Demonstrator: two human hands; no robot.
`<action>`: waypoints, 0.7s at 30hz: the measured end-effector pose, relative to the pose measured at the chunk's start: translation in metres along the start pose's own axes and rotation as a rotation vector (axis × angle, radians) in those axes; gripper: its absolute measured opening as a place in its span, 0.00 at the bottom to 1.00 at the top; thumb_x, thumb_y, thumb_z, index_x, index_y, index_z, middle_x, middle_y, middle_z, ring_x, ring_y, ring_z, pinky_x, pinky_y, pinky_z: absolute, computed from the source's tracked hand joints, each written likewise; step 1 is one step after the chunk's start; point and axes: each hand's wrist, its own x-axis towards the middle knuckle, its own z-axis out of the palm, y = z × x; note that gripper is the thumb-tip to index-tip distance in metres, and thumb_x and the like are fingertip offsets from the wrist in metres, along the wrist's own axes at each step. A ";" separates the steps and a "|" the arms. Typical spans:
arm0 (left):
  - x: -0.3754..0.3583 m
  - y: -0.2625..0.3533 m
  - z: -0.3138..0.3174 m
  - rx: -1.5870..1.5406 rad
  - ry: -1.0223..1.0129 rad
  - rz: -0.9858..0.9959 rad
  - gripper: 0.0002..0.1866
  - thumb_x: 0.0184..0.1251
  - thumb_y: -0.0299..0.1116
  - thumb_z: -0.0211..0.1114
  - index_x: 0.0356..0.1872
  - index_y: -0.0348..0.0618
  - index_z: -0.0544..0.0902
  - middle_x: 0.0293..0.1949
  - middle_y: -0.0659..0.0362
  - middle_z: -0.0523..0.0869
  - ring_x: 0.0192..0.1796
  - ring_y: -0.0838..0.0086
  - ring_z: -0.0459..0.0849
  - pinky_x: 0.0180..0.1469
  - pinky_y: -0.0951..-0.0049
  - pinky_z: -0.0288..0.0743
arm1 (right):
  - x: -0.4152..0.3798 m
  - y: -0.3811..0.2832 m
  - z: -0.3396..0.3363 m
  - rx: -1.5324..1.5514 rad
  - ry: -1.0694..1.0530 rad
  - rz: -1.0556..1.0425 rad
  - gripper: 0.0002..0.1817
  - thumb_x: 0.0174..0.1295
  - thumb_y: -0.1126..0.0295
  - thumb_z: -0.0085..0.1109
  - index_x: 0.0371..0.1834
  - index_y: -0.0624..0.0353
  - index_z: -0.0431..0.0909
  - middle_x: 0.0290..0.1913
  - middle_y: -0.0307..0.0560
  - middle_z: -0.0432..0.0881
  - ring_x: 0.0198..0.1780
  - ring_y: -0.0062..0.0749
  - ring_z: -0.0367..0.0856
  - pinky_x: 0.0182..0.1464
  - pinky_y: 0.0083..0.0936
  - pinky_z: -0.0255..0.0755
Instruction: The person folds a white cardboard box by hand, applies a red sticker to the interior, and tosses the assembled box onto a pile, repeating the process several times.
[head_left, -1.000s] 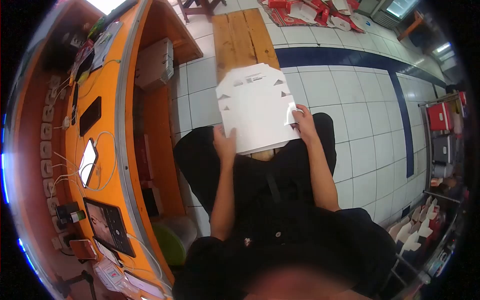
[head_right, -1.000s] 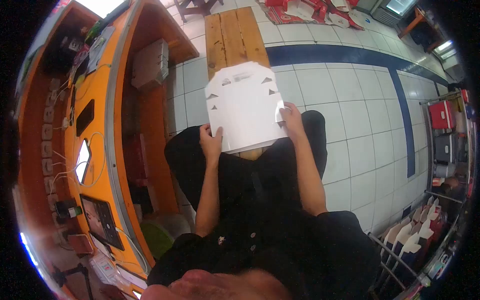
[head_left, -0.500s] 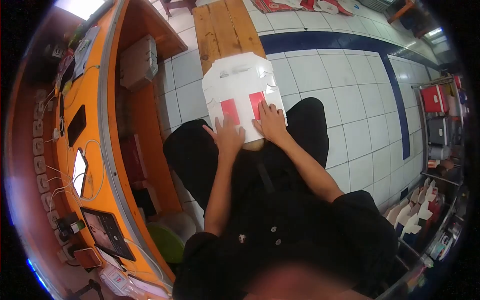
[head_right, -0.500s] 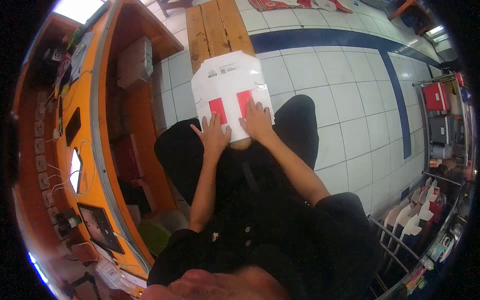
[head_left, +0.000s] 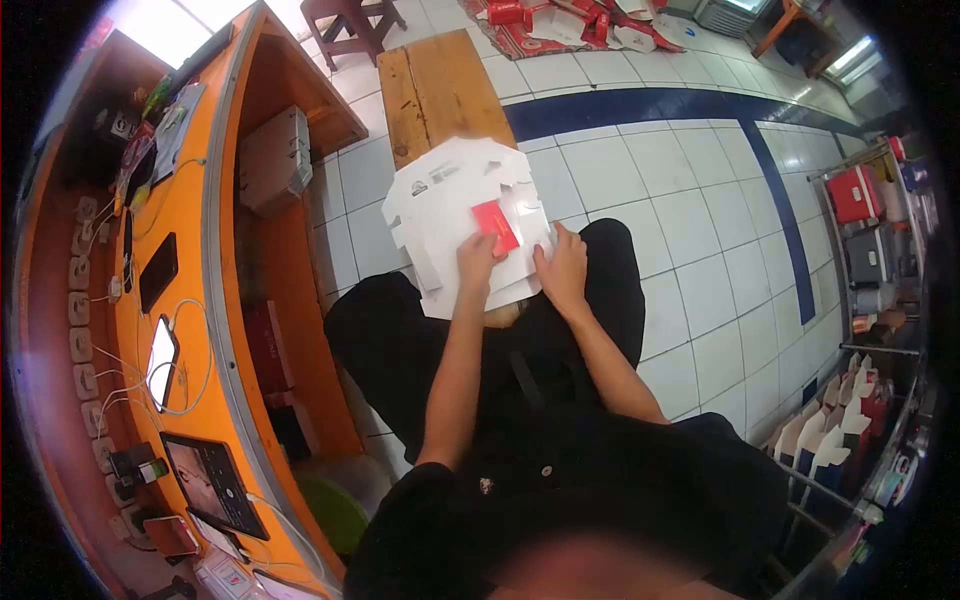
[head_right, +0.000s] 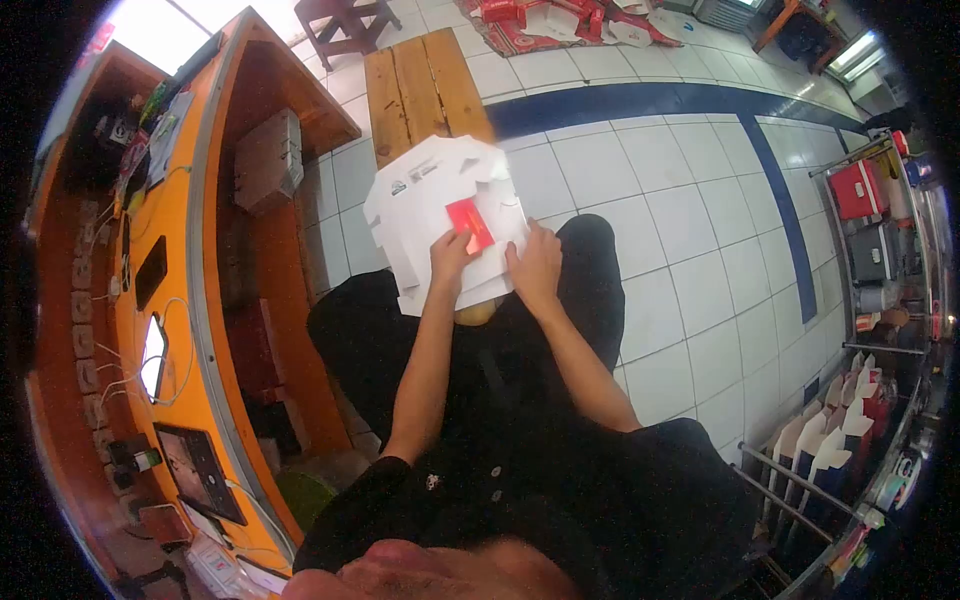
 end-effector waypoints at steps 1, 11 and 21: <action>0.001 0.004 -0.004 -0.030 -0.005 -0.022 0.14 0.77 0.34 0.63 0.52 0.33 0.83 0.44 0.58 0.85 0.46 0.73 0.85 0.47 0.68 0.86 | -0.004 0.002 -0.001 0.036 -0.032 0.138 0.25 0.65 0.67 0.63 0.64 0.66 0.74 0.60 0.64 0.79 0.61 0.53 0.78 0.63 0.46 0.72; -0.003 0.003 -0.010 0.002 -0.091 0.077 0.12 0.77 0.32 0.62 0.52 0.33 0.83 0.46 0.58 0.86 0.48 0.74 0.86 0.51 0.70 0.84 | -0.013 -0.005 0.009 0.393 -0.096 -0.017 0.10 0.70 0.71 0.61 0.49 0.64 0.83 0.45 0.59 0.87 0.46 0.52 0.87 0.50 0.37 0.79; -0.037 0.008 0.016 0.680 -0.046 0.320 0.13 0.74 0.30 0.61 0.50 0.31 0.86 0.37 0.48 0.92 0.42 0.71 0.90 0.47 0.68 0.83 | -0.007 -0.017 0.021 0.290 -0.052 -0.040 0.08 0.72 0.69 0.57 0.46 0.61 0.81 0.39 0.59 0.82 0.43 0.57 0.83 0.45 0.45 0.76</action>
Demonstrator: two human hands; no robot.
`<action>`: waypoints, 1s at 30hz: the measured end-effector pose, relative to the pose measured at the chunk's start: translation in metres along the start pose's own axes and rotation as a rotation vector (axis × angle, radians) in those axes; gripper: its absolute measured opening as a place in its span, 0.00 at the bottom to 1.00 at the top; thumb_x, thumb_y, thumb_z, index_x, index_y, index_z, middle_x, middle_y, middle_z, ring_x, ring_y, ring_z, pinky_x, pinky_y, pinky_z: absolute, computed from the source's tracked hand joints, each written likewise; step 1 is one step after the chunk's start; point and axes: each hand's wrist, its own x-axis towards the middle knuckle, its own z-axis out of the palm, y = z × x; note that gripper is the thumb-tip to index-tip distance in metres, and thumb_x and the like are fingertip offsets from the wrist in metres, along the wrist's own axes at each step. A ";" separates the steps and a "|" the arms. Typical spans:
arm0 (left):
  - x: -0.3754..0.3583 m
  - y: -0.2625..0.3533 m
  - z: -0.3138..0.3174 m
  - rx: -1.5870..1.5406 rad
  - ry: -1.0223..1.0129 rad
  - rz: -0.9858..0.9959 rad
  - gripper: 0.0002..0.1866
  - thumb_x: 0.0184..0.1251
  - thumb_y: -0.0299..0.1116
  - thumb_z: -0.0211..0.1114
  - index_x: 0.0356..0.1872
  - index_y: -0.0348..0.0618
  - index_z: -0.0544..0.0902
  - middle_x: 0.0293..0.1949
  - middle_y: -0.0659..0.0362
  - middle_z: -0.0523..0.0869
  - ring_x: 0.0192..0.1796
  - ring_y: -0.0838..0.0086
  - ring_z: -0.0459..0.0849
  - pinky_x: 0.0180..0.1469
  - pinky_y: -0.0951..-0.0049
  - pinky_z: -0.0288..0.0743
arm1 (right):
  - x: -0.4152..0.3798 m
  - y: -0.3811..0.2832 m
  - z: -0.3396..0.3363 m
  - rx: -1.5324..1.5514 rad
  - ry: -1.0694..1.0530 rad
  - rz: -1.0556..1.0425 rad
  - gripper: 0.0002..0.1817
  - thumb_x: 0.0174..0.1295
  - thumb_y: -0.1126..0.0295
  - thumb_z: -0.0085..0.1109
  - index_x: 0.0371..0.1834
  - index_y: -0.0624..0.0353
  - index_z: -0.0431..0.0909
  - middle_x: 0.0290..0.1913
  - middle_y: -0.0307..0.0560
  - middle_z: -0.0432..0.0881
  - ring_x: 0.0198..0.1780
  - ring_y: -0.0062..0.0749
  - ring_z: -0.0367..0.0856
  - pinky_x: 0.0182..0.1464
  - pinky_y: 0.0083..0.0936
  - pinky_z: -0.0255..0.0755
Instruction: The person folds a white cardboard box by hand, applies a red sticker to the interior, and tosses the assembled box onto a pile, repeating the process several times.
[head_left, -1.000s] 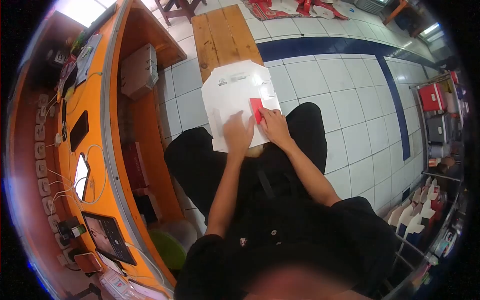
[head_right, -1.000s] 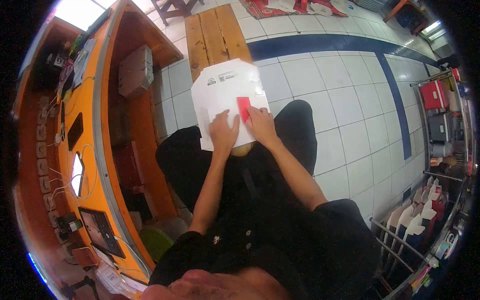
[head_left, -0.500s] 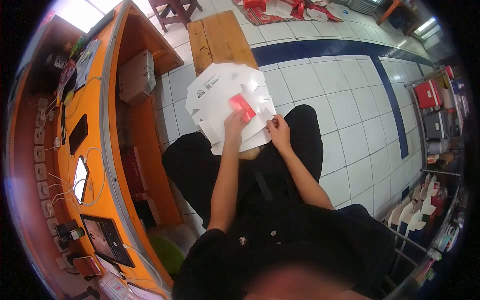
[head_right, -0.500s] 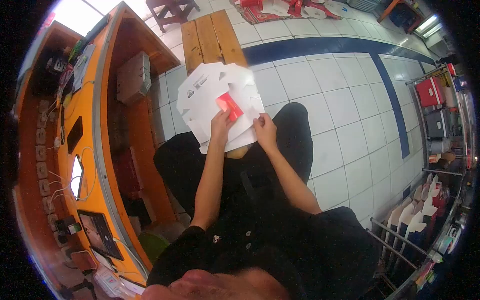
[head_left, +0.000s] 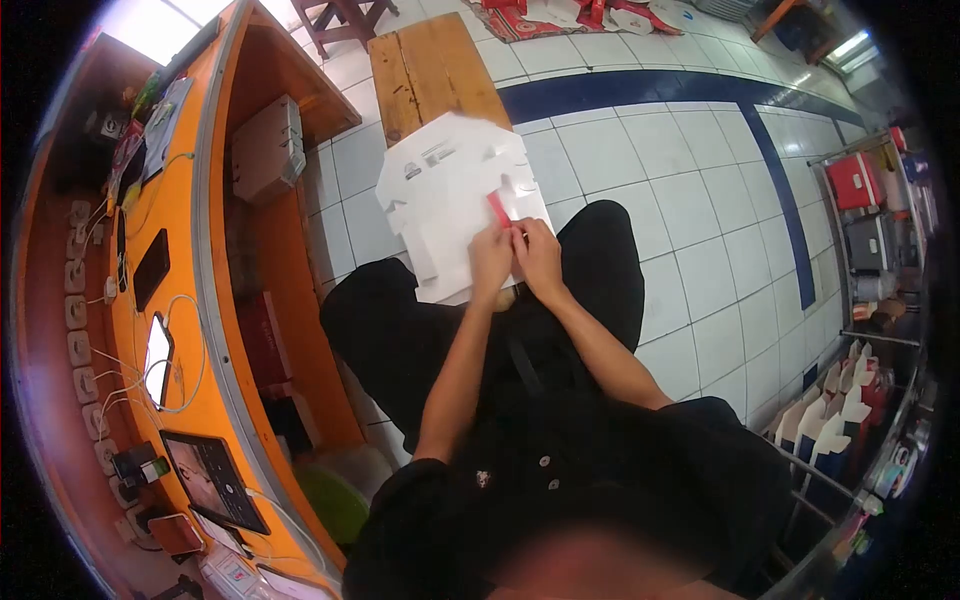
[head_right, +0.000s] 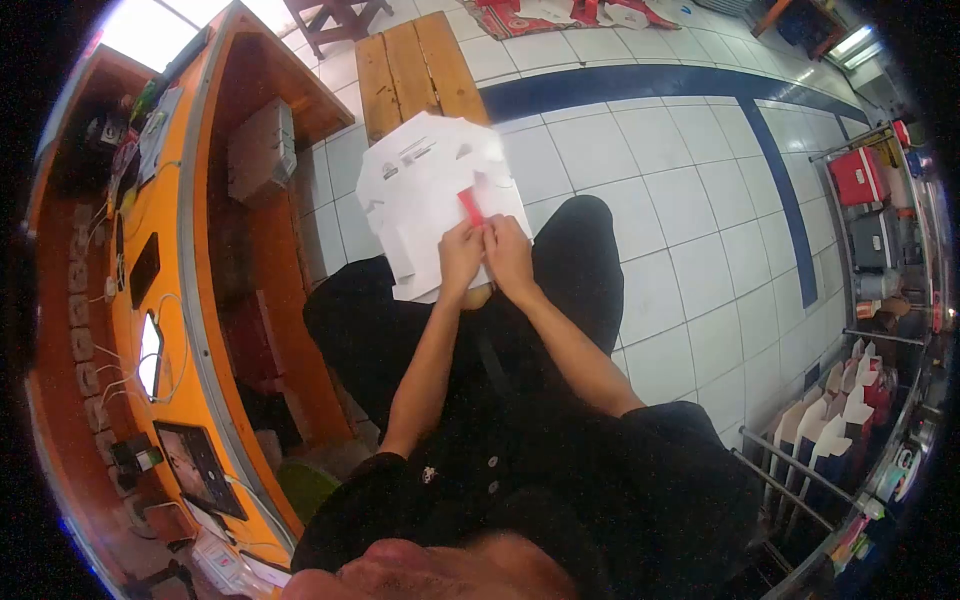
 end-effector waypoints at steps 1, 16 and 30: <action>-0.005 0.005 0.004 0.030 0.023 0.052 0.13 0.74 0.30 0.61 0.49 0.31 0.87 0.36 0.47 0.92 0.41 0.70 0.90 0.46 0.67 0.83 | 0.003 0.000 0.001 0.012 -0.003 0.037 0.10 0.73 0.67 0.57 0.47 0.61 0.81 0.41 0.60 0.82 0.43 0.56 0.83 0.44 0.45 0.76; 0.008 -0.061 -0.168 -0.037 0.074 -0.327 0.27 0.79 0.52 0.57 0.57 0.33 0.83 0.46 0.50 0.88 0.47 0.69 0.87 0.50 0.66 0.80 | 0.016 0.023 -0.002 0.070 0.070 0.194 0.14 0.73 0.68 0.55 0.53 0.66 0.82 0.43 0.62 0.86 0.42 0.56 0.86 0.46 0.44 0.77; 0.009 -0.016 -0.128 -0.485 0.005 -0.260 0.20 0.70 0.44 0.71 0.52 0.40 0.84 0.39 0.63 0.87 0.37 0.81 0.85 0.34 0.79 0.80 | 0.011 -0.025 -0.024 -0.026 0.122 -0.102 0.20 0.67 0.66 0.66 0.61 0.56 0.81 0.51 0.54 0.80 0.48 0.48 0.81 0.50 0.43 0.74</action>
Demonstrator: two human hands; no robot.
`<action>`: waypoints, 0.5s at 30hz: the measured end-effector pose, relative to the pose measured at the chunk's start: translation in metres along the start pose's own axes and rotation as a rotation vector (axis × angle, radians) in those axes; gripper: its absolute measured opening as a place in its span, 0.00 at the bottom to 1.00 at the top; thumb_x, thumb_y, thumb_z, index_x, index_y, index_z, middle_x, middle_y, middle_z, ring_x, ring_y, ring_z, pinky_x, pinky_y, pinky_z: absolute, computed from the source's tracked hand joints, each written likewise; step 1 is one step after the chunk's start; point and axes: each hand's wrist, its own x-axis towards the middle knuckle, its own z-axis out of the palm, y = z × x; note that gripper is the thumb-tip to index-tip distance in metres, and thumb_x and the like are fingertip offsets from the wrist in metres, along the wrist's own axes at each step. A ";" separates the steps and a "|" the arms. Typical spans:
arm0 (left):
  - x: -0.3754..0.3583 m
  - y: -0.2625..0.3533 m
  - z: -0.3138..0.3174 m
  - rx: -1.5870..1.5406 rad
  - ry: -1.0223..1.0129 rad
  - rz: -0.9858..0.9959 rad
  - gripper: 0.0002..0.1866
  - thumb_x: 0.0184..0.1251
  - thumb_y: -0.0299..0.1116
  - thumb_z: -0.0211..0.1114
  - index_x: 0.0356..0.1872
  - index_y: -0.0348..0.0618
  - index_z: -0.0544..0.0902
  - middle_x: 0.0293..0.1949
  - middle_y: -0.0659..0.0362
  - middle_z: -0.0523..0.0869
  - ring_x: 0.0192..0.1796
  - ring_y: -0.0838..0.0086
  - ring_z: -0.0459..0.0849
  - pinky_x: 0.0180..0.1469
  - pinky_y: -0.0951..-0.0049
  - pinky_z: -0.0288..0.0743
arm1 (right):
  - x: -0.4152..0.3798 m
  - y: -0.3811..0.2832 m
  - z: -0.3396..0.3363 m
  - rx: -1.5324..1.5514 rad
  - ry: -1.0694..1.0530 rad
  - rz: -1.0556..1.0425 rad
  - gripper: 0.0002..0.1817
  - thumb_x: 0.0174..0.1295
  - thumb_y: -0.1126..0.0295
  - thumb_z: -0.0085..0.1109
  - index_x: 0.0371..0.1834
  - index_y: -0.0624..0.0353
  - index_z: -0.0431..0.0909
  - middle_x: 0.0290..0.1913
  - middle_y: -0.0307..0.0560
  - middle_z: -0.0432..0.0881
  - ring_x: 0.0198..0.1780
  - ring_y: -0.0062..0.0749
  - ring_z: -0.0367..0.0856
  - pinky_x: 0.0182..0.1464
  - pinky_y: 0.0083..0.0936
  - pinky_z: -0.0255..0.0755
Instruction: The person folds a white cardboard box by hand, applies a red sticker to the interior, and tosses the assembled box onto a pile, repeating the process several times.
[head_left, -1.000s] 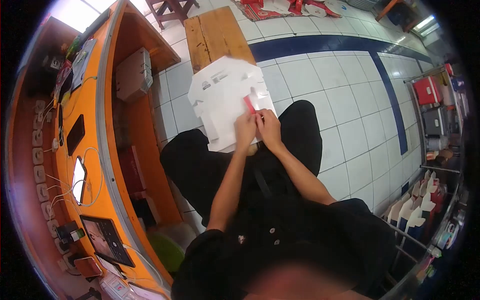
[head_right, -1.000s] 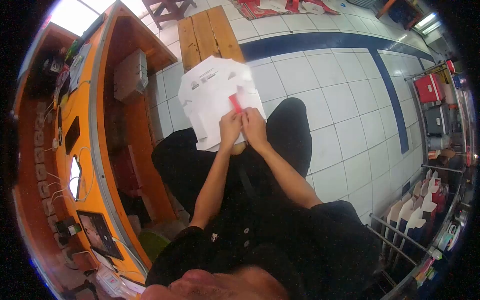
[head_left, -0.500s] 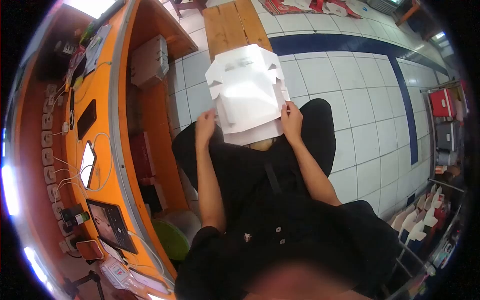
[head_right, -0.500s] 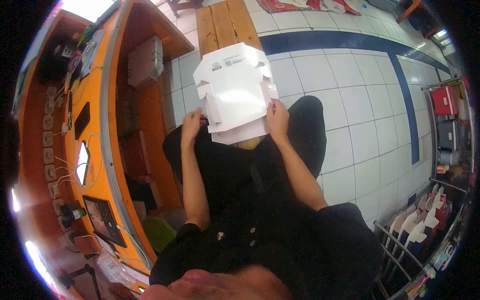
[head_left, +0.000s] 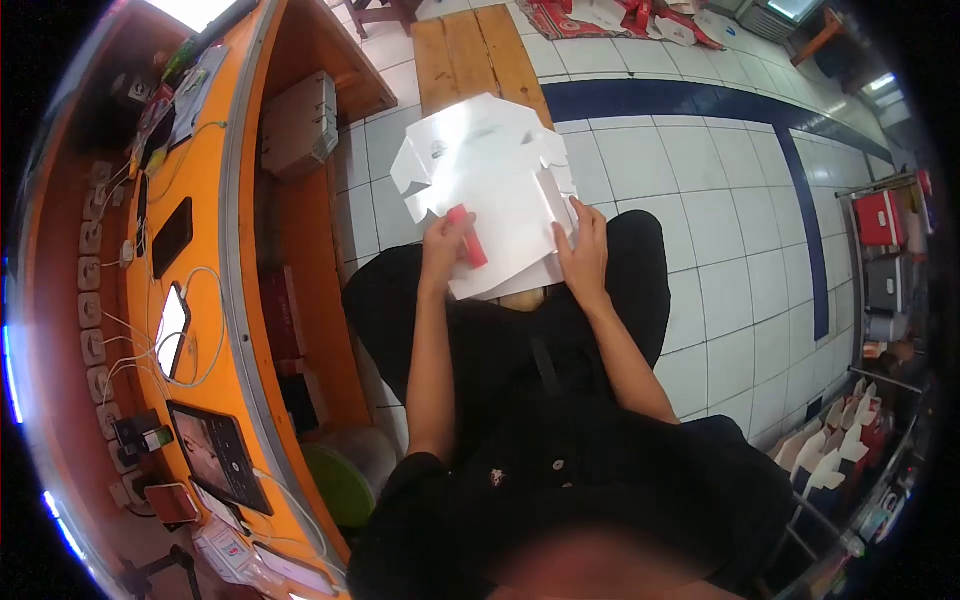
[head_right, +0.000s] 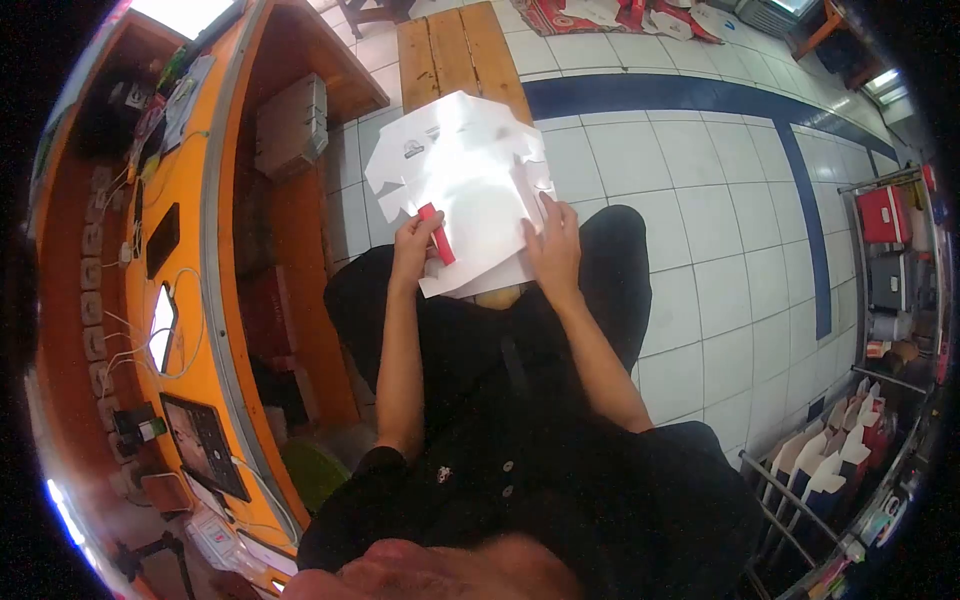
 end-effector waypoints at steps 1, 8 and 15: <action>-0.001 0.002 0.003 -0.058 0.035 0.012 0.19 0.70 0.43 0.71 0.52 0.40 0.83 0.39 0.62 0.87 0.38 0.81 0.85 0.34 0.79 0.80 | 0.002 -0.012 -0.006 -0.092 -0.003 -0.140 0.20 0.65 0.66 0.68 0.60 0.55 0.82 0.54 0.52 0.79 0.52 0.47 0.80 0.54 0.43 0.73; 0.001 -0.012 0.019 -0.238 0.167 0.069 0.18 0.74 0.41 0.68 0.56 0.41 0.80 0.42 0.63 0.85 0.39 0.78 0.86 0.35 0.76 0.83 | -0.021 -0.036 0.020 -0.076 -0.369 -0.616 0.17 0.58 0.63 0.72 0.49 0.53 0.82 0.46 0.42 0.80 0.51 0.41 0.79 0.59 0.43 0.66; -0.011 -0.020 0.027 -0.290 0.123 0.085 0.15 0.77 0.42 0.65 0.54 0.43 0.81 0.39 0.64 0.83 0.37 0.81 0.84 0.33 0.79 0.80 | -0.028 -0.049 0.030 -0.093 -0.137 -0.219 0.07 0.64 0.67 0.66 0.32 0.55 0.79 0.33 0.41 0.78 0.41 0.40 0.77 0.49 0.40 0.64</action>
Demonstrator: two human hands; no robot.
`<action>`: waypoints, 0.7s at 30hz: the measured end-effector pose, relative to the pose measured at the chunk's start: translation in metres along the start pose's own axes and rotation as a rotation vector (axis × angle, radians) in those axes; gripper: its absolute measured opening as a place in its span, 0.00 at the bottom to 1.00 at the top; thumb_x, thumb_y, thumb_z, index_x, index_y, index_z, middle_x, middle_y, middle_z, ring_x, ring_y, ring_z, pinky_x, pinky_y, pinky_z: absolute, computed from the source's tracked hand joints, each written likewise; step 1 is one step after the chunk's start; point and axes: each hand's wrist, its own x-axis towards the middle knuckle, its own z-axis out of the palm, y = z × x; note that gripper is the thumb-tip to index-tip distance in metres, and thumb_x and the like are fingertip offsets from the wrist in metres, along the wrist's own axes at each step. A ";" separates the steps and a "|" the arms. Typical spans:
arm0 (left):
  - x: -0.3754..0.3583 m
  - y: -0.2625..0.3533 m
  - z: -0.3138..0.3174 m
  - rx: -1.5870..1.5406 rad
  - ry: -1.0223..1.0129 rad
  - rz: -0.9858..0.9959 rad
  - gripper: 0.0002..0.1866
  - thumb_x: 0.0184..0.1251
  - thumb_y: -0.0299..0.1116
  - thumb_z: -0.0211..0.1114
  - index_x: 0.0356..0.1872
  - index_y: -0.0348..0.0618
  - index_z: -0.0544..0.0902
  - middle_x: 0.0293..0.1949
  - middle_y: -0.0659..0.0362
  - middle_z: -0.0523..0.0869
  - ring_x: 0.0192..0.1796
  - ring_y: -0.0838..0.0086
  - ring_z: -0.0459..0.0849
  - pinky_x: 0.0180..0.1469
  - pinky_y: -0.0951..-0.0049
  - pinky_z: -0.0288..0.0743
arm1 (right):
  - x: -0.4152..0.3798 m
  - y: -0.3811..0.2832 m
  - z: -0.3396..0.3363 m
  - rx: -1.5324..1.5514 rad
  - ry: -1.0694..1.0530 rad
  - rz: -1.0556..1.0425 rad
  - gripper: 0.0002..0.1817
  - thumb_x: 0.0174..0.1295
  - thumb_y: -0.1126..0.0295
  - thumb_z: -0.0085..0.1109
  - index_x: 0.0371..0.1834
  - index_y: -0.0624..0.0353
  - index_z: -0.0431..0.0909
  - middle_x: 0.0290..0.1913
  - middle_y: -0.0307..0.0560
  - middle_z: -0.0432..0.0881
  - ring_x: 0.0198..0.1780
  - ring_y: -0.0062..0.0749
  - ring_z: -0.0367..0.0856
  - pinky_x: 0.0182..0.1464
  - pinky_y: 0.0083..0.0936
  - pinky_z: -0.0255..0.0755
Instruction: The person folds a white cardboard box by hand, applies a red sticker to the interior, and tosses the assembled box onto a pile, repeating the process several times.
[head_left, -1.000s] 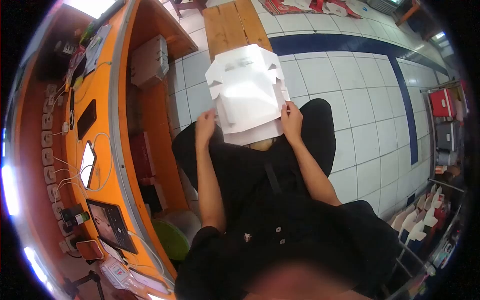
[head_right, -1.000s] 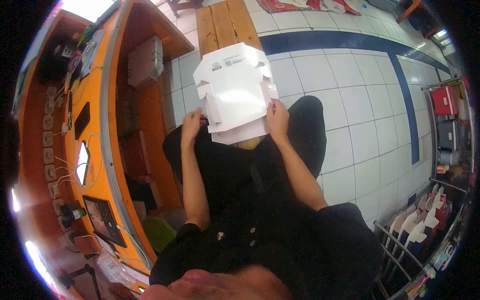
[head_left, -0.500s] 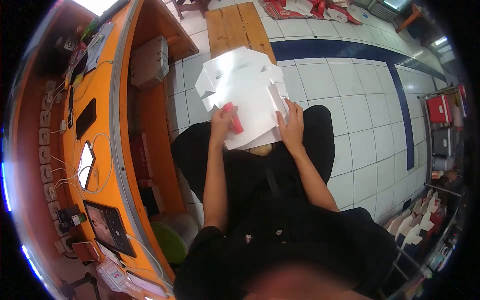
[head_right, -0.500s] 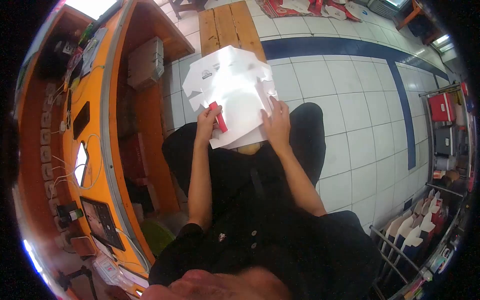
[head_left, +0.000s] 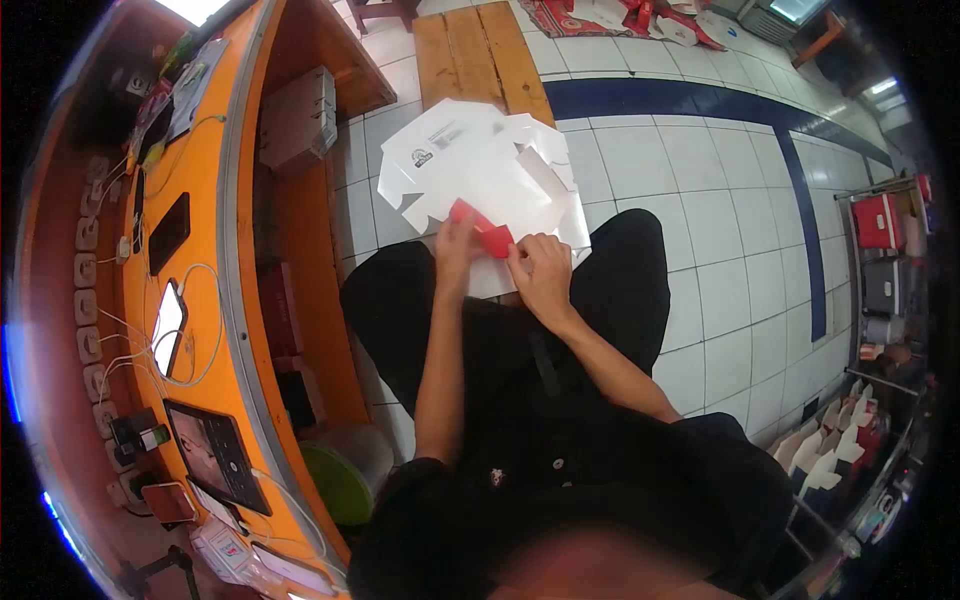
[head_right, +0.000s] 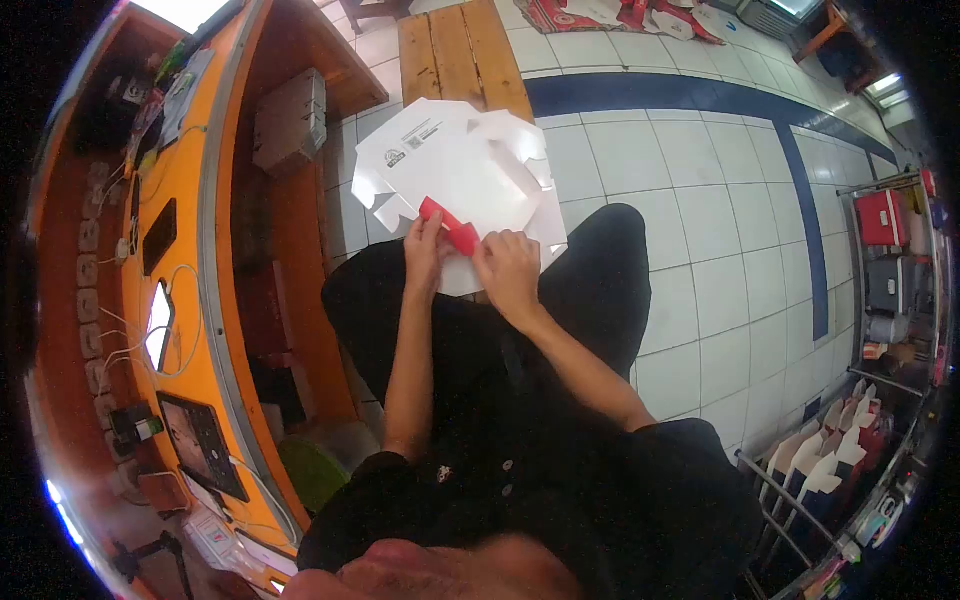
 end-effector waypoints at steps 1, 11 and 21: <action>-0.001 -0.003 0.000 -0.010 0.004 -0.004 0.15 0.77 0.42 0.65 0.53 0.43 0.81 0.38 0.65 0.83 0.37 0.81 0.84 0.33 0.79 0.79 | -0.001 -0.002 0.001 0.002 0.015 0.075 0.08 0.64 0.66 0.65 0.31 0.55 0.77 0.32 0.42 0.77 0.40 0.42 0.76 0.48 0.41 0.63; -0.006 -0.009 0.009 -0.021 -0.010 0.011 0.14 0.78 0.42 0.64 0.52 0.43 0.81 0.36 0.65 0.84 0.34 0.81 0.84 0.34 0.79 0.82 | -0.011 -0.003 0.005 -0.046 0.090 0.090 0.08 0.65 0.67 0.63 0.32 0.56 0.76 0.34 0.44 0.76 0.43 0.44 0.75 0.49 0.41 0.62; -0.005 -0.013 -0.001 0.158 -0.100 0.050 0.22 0.76 0.41 0.67 0.61 0.37 0.77 0.43 0.60 0.85 0.40 0.78 0.86 0.33 0.79 0.84 | -0.010 -0.001 0.006 -0.109 -0.045 -0.007 0.06 0.69 0.66 0.61 0.39 0.55 0.80 0.38 0.44 0.78 0.47 0.40 0.77 0.58 0.44 0.60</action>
